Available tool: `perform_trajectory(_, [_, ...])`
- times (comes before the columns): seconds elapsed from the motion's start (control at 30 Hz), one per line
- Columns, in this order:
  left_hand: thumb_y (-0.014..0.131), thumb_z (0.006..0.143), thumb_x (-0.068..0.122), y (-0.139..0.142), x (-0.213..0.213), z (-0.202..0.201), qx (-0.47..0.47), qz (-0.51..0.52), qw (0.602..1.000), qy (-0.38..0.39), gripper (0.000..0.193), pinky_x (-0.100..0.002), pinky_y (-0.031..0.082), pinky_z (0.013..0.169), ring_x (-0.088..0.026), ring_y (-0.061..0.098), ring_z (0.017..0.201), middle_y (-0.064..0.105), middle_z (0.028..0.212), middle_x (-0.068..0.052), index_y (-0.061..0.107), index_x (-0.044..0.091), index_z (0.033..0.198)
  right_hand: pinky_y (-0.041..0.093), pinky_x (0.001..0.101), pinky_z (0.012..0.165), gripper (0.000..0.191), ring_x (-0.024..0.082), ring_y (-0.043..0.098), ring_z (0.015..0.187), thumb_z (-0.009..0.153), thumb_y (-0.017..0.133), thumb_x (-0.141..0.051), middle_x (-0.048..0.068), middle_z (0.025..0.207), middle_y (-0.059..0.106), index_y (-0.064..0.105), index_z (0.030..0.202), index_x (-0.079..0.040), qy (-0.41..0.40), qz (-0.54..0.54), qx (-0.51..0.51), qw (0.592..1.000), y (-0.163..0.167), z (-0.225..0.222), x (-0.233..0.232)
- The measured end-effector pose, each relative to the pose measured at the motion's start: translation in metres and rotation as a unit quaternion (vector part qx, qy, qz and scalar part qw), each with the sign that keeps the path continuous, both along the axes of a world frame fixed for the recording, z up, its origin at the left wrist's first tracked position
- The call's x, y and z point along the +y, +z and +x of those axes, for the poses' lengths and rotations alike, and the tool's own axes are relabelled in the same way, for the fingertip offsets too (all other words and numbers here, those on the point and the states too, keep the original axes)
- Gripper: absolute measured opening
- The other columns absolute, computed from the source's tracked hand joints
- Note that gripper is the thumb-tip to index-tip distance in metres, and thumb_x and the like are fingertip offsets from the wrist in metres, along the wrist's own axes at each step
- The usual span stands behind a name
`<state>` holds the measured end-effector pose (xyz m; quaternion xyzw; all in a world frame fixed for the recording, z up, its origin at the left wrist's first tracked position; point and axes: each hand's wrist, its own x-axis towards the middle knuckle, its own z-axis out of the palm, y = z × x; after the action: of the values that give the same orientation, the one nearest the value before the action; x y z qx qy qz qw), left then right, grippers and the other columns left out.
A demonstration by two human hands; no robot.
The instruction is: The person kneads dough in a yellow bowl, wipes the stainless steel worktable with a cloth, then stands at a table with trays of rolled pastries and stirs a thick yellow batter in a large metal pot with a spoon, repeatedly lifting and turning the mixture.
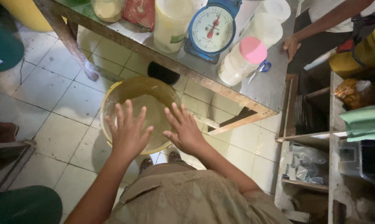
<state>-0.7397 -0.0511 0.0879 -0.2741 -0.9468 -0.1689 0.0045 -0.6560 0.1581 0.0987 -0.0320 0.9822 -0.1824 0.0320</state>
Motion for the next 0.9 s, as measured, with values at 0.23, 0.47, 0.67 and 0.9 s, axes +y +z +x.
perform_trajectory(0.23, [0.059,0.096,0.048,0.024,-0.003,-0.019,0.084,0.043,0.995,-0.044,0.071,-0.074,0.01,0.117,-0.047,0.012,0.157,0.019,0.17,-0.022,0.041,0.021,0.159,0.015,0.0604,0.127,0.074,0.043,0.009,0.162,0.105,0.047,-0.053,0.018,0.174,0.016,0.029,0.165,-0.012,0.023,-0.033,0.122,0.992,0.039,-0.015,-0.035])
perform_trajectory(0.47, [0.033,0.111,0.058,0.033,0.041,-0.012,-0.123,0.58,0.756,-0.278,0.077,-0.044,0.01,0.137,-0.031,0.011,0.166,0.011,0.177,-0.013,0.014,0.015,0.172,0.005,0.0421,0.134,0.065,0.028,0.012,0.166,0.111,0.04,-0.046,0.011,0.175,0.023,0.03,0.169,-0.018,0.134,-0.358,0.368,0.848,0.067,-0.051,-0.08])
perform_trajectory(0.67, [0.023,0.113,0.057,0.048,0.048,0.002,-0.108,0.539,0.807,-0.216,0.077,-0.048,0.002,0.139,-0.031,0.0,0.171,0.004,0.181,-0.017,0.014,0.005,0.17,0.007,0.0391,0.138,0.074,0.023,0.009,0.167,0.113,0.038,-0.048,0.009,0.179,0.012,0.006,0.17,-0.014,0.061,-0.648,0.271,0.709,0.064,-0.063,-0.084])
perform_trajectory(0.9, [0.024,0.112,0.054,0.035,0.051,-0.002,0.144,0.343,0.866,-0.336,0.075,-0.056,-0.007,0.128,-0.035,0.008,0.163,0.017,0.172,-0.023,0.031,0.001,0.164,0.029,0.0418,0.127,0.078,0.032,0.039,0.149,0.111,0.02,-0.062,0.018,0.163,0.036,0.017,0.166,-0.006,-0.008,-0.901,0.024,0.434,0.05,-0.04,-0.064])
